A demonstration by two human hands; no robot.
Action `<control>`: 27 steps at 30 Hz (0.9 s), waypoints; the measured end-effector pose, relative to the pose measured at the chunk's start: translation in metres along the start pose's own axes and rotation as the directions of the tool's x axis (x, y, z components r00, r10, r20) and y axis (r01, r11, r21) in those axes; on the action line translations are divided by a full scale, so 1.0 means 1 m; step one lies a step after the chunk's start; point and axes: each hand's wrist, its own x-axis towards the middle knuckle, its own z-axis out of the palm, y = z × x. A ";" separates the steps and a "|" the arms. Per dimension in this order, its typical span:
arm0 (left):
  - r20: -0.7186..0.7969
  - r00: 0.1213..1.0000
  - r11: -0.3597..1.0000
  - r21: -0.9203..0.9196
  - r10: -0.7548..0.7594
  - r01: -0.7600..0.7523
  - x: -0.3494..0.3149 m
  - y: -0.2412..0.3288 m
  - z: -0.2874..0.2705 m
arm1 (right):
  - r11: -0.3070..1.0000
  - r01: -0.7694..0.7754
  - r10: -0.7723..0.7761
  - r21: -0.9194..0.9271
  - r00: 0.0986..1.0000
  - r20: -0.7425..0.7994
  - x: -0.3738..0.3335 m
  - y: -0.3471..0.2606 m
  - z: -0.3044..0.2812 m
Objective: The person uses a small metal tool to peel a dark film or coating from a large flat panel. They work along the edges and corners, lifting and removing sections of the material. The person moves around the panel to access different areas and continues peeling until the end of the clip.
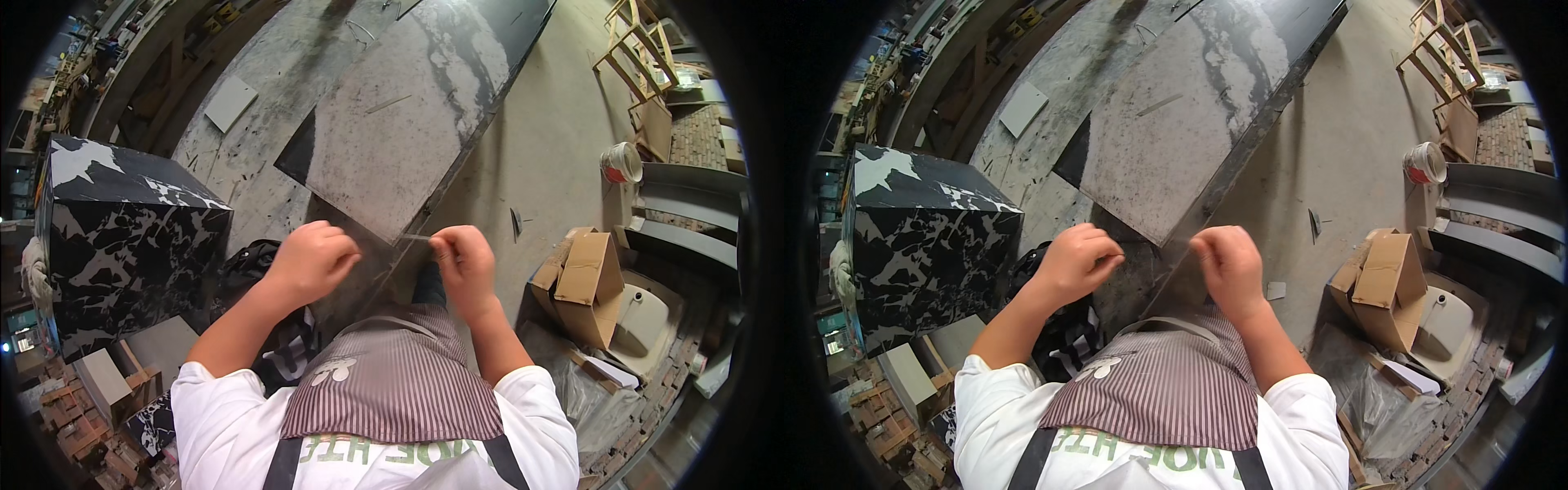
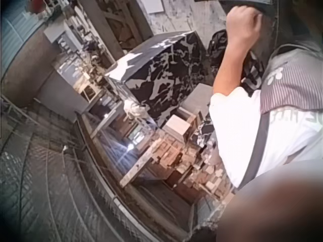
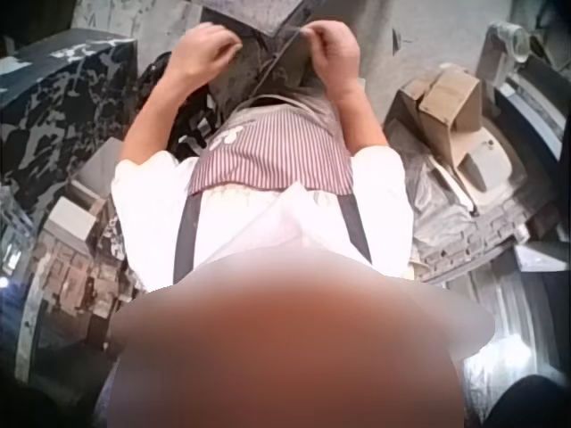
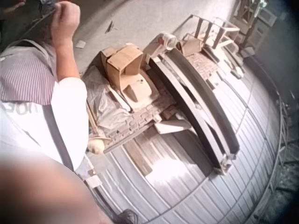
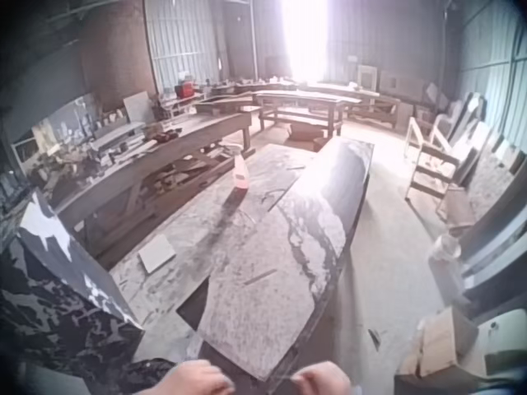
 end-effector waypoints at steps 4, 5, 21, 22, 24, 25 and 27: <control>0.310 0.917 0.951 0.252 -0.253 0.177 -0.027 -0.015 -0.010 | 0.909 -0.280 0.313 0.309 0.948 -0.062 -0.001 0.013 0.002; 0.425 0.841 0.916 0.358 -0.334 0.182 -0.032 -0.018 -0.013 | 0.892 -0.291 0.333 0.345 0.940 -0.068 0.001 0.014 0.004; 0.019 0.992 0.977 0.172 0.126 -0.127 0.034 0.001 0.009 | 0.840 -0.434 0.483 0.327 0.871 -0.085 0.029 0.049 -0.003; -0.066 0.990 0.987 0.114 0.125 -0.116 0.048 0.007 0.010 | 0.841 -0.440 0.486 0.315 0.870 -0.085 0.030 0.048 -0.003; -0.185 0.976 0.993 0.000 0.116 -0.118 0.080 0.009 0.020 | 0.843 -0.451 0.493 0.294 0.866 -0.085 0.033 0.048 -0.003; -0.222 0.969 0.991 -0.054 0.110 -0.125 0.098 0.002 0.028 | 0.843 -0.446 0.489 0.301 0.868 -0.084 0.034 0.048 -0.002; -0.278 0.955 0.986 -0.102 0.100 -0.133 0.123 -0.008 0.041 | 0.842 -0.437 0.481 0.315 0.874 -0.072 0.037 0.051 0.004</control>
